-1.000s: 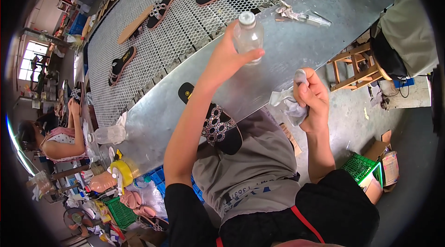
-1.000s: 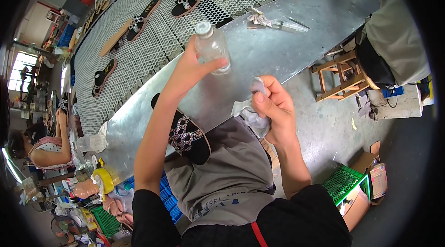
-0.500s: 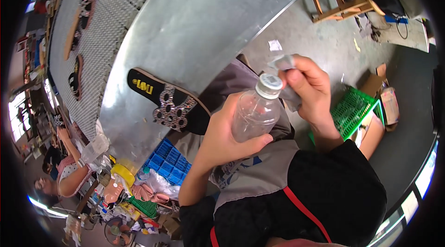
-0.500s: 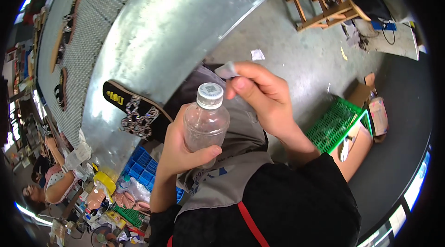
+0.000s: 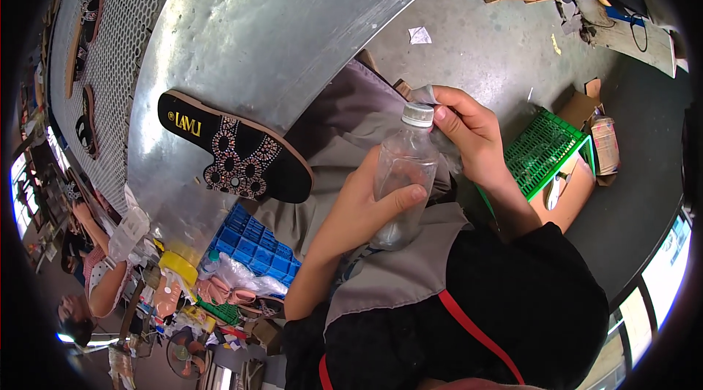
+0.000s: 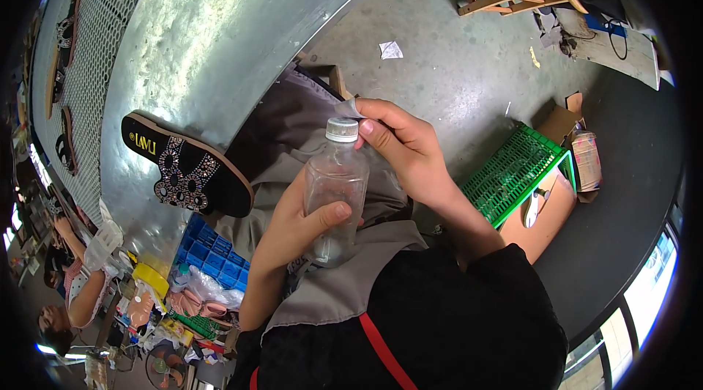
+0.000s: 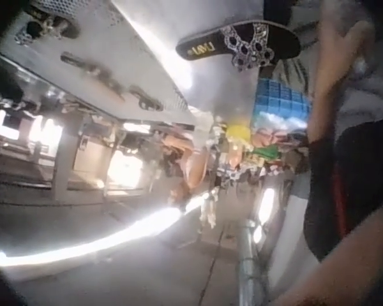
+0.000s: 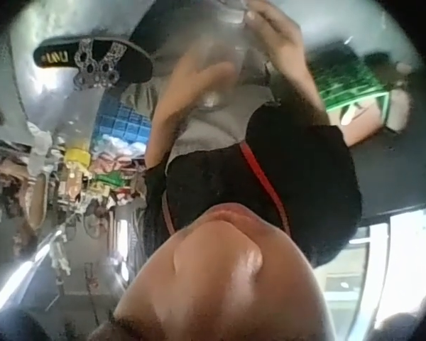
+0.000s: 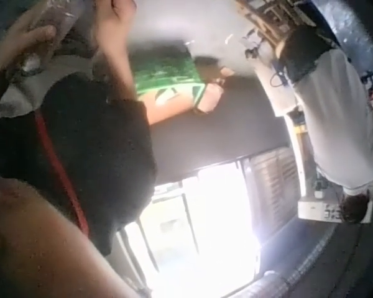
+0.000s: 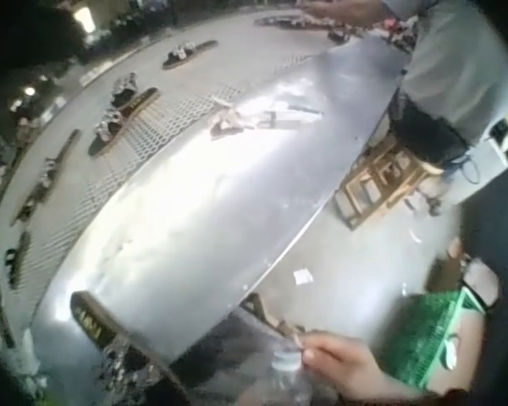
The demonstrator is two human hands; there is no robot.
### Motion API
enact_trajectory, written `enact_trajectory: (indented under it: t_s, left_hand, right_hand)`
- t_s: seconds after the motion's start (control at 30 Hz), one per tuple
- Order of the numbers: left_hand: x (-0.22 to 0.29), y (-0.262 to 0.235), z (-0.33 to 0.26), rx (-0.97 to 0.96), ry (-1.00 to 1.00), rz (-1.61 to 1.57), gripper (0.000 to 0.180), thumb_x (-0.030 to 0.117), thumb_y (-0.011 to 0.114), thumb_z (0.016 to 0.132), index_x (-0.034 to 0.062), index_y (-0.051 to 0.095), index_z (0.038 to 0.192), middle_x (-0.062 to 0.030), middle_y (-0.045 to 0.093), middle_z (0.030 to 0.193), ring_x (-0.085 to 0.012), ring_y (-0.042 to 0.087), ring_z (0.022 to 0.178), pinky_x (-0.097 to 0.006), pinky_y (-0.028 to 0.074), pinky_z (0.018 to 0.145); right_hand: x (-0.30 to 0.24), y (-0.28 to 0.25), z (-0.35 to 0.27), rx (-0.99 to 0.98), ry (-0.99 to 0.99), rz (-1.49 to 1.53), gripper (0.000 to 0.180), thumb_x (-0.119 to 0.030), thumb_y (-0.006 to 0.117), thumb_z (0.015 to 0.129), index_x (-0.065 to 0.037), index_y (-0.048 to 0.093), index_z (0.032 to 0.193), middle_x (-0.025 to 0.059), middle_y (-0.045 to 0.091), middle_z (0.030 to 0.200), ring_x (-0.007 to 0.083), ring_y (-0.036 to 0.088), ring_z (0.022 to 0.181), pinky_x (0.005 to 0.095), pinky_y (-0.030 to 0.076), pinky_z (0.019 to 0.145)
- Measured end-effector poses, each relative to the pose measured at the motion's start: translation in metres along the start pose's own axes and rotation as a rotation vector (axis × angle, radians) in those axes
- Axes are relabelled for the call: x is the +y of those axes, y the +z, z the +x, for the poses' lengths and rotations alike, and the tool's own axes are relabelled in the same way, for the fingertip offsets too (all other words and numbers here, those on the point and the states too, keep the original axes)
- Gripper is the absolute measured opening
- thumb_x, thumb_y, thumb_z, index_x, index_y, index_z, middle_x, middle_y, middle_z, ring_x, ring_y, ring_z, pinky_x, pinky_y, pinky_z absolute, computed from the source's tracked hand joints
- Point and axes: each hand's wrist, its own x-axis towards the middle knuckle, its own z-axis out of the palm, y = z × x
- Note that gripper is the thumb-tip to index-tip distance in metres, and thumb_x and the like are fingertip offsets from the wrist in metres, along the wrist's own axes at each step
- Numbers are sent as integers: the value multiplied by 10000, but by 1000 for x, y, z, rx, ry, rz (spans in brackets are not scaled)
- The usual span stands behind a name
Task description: The recorder cleans and inspects sandals at a factory station, using a cloth and liquid.
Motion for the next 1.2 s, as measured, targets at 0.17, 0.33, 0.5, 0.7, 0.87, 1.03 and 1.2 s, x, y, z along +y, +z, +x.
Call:
enact_trajectory:
  t_s: [0.17, 0.33, 0.5, 0.7, 0.87, 1.03, 1.2]
  left_hand:
    - [3, -4, 0, 11, -32, -28, 621, 226, 755, 947, -2, 451, 1438, -86, 642, 1125, -172, 664, 942, -341, 581, 820]
    - [4, -12, 3, -20, -118, -36, 583, 224, 748, 961, 0, 474, 1424, -80, 645, 1125, -143, 646, 953, -318, 566, 802]
    - [13, -10, 5, 70, 89, 237, 652, 241, 810, 898, -12, 496, 1410, -114, 675, 1178, -200, 675, 1034, -346, 555, 872]
    - [55, 7, 11, 302, 737, 716, 911, 193, 910, 751, 20, 429, 1506, -169, 628, 1342, -263, 626, 1258, -378, 491, 1048]
    - [95, 5, 50, 610, 1223, 625, 882, 178, 867, 728, -10, 412, 1460, -226, 596, 1268, -439, 614, 1112, -483, 489, 955]
    - [105, -18, 75, 936, 1238, 797, 870, 216, 885, 778, -16, 374, 1443, -243, 612, 1243, -388, 674, 1071, -428, 542, 901]
    - [101, -19, 57, 987, 1146, 819, 942, 203, 843, 777, -134, 301, 1469, -314, 507, 1336, -491, 526, 1217, -506, 463, 1015]
  right_hand:
    - [3, -7, 6, -34, 61, -22, 304, -56, 540, 1076, 49, 585, 1358, 60, 668, 1113, 121, 620, 986, 287, 508, 900]
    - [2, -11, 11, -86, 65, -71, 314, -56, 533, 1079, 44, 576, 1374, 62, 671, 1136, 122, 624, 1003, 278, 505, 920]
    - [-7, -4, 13, -17, 10, -65, 307, -65, 549, 1073, 33, 598, 1359, 52, 685, 1142, 110, 628, 1009, 273, 502, 925]
    - [-9, -24, 27, 207, -237, -21, 308, -101, 571, 1063, 12, 621, 1346, 55, 700, 1108, 108, 630, 1000, 242, 481, 899]
    - [5, -22, 43, 286, -194, -44, 314, -115, 578, 1066, 16, 614, 1348, 41, 672, 1019, 100, 597, 912, 243, 477, 857]
    - [15, -16, 43, 176, -199, -131, 320, -132, 582, 1067, 7, 619, 1353, 48, 665, 989, 98, 569, 923, 244, 440, 865]
    - [19, -7, 40, 147, -167, -152, 301, -119, 578, 1067, 14, 630, 1332, 55, 666, 985, 101, 572, 930, 249, 444, 865]
